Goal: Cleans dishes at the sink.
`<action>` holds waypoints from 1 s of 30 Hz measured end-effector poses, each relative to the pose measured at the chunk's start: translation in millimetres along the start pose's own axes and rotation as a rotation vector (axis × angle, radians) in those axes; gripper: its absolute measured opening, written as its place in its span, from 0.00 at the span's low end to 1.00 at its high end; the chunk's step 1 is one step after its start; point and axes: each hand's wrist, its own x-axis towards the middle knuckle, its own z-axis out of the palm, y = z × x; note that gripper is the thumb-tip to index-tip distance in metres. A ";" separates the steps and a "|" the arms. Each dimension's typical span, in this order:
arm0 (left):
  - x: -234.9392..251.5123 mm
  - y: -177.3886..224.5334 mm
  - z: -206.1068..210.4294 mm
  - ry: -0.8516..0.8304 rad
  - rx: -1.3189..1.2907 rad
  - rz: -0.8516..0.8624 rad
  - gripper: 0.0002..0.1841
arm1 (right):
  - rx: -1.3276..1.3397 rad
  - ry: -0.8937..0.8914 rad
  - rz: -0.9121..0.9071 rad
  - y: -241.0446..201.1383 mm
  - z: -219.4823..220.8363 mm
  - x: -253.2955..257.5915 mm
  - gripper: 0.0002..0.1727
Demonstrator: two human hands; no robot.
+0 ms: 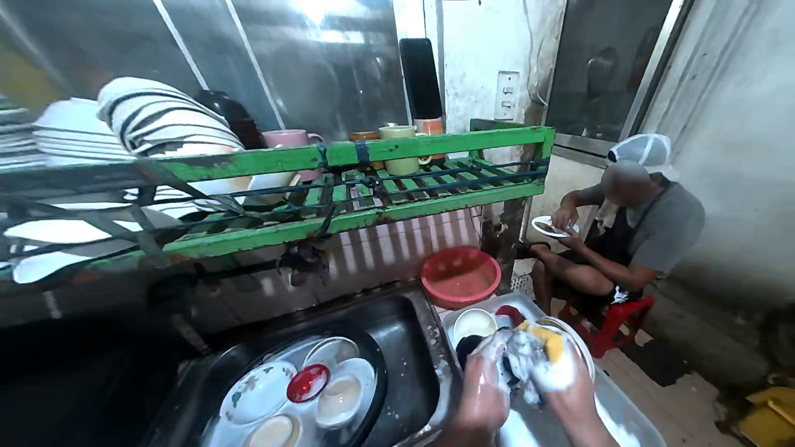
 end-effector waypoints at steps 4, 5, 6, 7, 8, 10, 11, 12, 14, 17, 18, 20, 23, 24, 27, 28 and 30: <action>-4.4 -3.2 3.1 0.039 -0.001 0.010 0.16 | 0.390 -0.138 0.536 5.6 -9.2 17.7 0.19; -3.7 -6.2 1.2 0.027 0.005 0.028 0.18 | 0.401 -0.103 0.529 5.4 -10.3 19.7 0.18; -2.7 -9.4 -2.1 0.004 0.033 0.043 0.20 | 0.339 -0.063 0.462 1.9 -12.0 20.3 0.21; -1.0 -13.2 -7.1 -0.041 0.070 0.051 0.23 | 0.235 -0.037 0.354 -5.0 -14.5 19.3 0.27; 1.0 -15.3 -12.1 -0.092 0.073 0.022 0.25 | 0.122 -0.012 0.204 -11.9 -16.2 16.8 0.31; 5.6 -16.1 -14.7 -0.135 -0.135 -0.132 0.25 | -0.007 -0.004 -0.066 -19.1 -17.3 10.9 0.33; 8.5 -13.7 -13.4 -0.144 -0.311 -0.221 0.25 | -0.008 -0.039 -0.100 -20.1 -16.3 8.9 0.32; 11.5 -10.8 -12.9 -0.136 -0.418 -0.282 0.24 | 0.029 -0.097 -0.041 -21.1 -15.7 8.3 0.32; 18.5 -11.9 -16.4 -0.111 -0.406 -0.265 0.23 | 0.222 -0.226 0.244 -25.8 -18.4 14.4 0.30; 20.4 -10.3 -22.2 -0.221 0.022 -0.005 0.27 | 0.436 -0.338 0.522 -9.2 -21.8 26.1 0.24; 17.7 -6.2 -21.5 -0.254 0.185 0.072 0.30 | 0.400 -0.384 0.584 -1.7 -22.6 27.5 0.23; 12.7 -6.3 -14.6 -0.328 0.439 0.243 0.33 | 0.264 -0.452 0.652 6.9 -19.9 27.8 0.22; 13.3 -27.1 -5.6 -0.309 0.375 0.341 0.26 | 0.046 -0.450 0.578 -13.1 -15.1 17.9 0.22; 15.5 -27.2 -6.3 -0.270 0.307 0.278 0.23 | -0.018 -0.467 0.468 -22.4 -14.4 8.8 0.23; 24.0 2.2 -10.2 -0.291 0.284 -0.056 0.19 | -0.214 -0.407 -0.217 -17.3 -12.1 -25.0 0.25; 27.2 8.2 -10.6 -0.348 0.348 -0.104 0.19 | -0.238 -0.365 -0.407 -5.5 -11.1 -28.1 0.24; 24.4 9.4 -8.8 -0.390 0.539 0.036 0.19 | -0.171 -0.362 -0.305 5.9 -11.3 -24.6 0.24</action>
